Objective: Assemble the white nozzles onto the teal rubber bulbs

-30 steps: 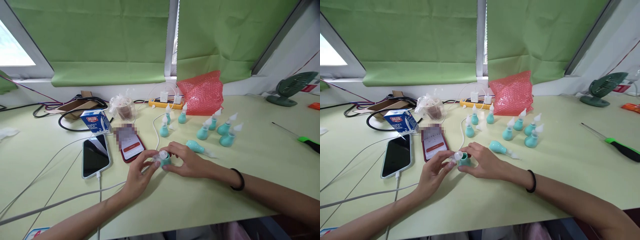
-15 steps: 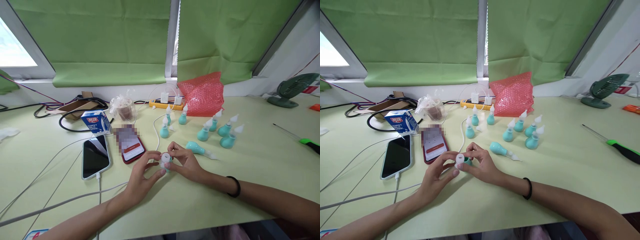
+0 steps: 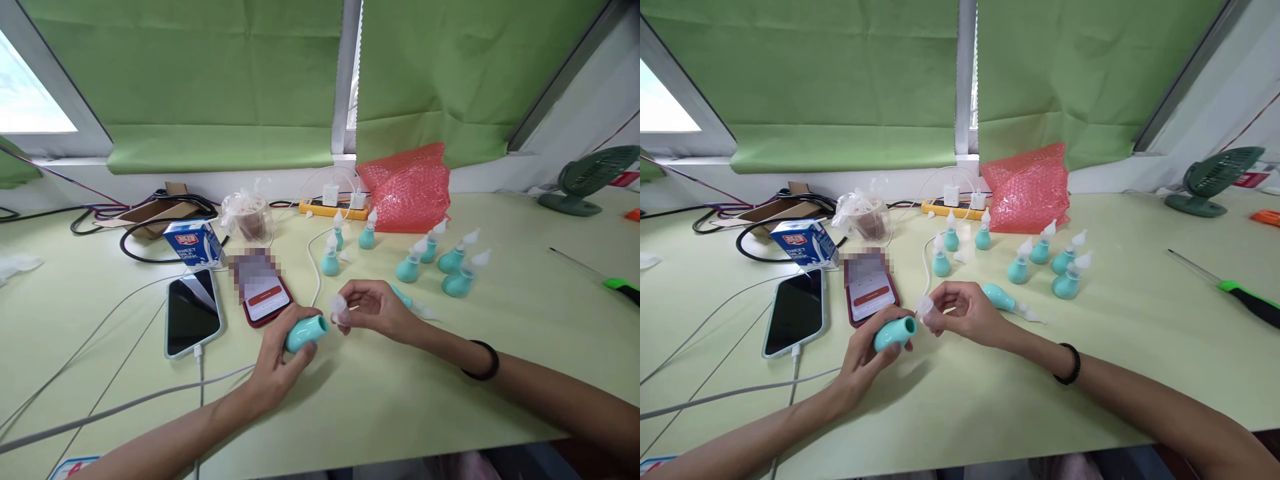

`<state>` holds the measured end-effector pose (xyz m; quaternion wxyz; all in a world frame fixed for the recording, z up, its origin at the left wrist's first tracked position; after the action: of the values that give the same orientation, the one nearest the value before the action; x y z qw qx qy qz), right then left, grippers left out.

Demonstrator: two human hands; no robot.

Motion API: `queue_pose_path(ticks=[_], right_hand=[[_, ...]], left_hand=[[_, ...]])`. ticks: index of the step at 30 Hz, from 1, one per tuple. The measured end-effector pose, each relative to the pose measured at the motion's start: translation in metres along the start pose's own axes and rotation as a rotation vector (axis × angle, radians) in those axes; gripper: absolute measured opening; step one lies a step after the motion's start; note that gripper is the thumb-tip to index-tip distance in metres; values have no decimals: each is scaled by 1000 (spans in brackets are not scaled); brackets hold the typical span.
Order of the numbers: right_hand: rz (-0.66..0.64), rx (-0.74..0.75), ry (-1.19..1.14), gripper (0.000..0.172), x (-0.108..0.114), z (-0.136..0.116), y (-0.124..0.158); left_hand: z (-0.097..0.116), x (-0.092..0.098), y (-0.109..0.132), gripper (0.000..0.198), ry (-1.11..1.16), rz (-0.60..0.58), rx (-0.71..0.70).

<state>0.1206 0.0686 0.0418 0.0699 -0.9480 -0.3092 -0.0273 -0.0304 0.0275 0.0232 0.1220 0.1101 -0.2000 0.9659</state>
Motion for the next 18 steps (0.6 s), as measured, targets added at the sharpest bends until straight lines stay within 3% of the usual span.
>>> queue_pose_path(ticks=[4,10,13,18], right_hand=[[-21,42,309,21,3,-5,1],[-101,430,759,21,3,-21,7],[-175,546,901,20,1,-24,11],[-192,674,1136,21,-3,-26,15]], left_hand=[[-2,-1,-1,20,-21,23,44],[0,-3,-5,15,-138,21,0],[-3,-4,-6,15,-168,5,-7],[-6,-8,-7,16,-164,-41,-2]])
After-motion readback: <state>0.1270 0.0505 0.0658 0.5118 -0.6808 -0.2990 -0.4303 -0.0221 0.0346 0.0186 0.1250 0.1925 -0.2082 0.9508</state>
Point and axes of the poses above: each hand's wrist, its own y-axis away from the middle knuckle, its own x-axis out of the back of the hand, z = x × y, the point moved 4 cm from there along -y, towards the middle knuckle, and after that the axes turned 8 degrees about y, right-handed, at the moved point
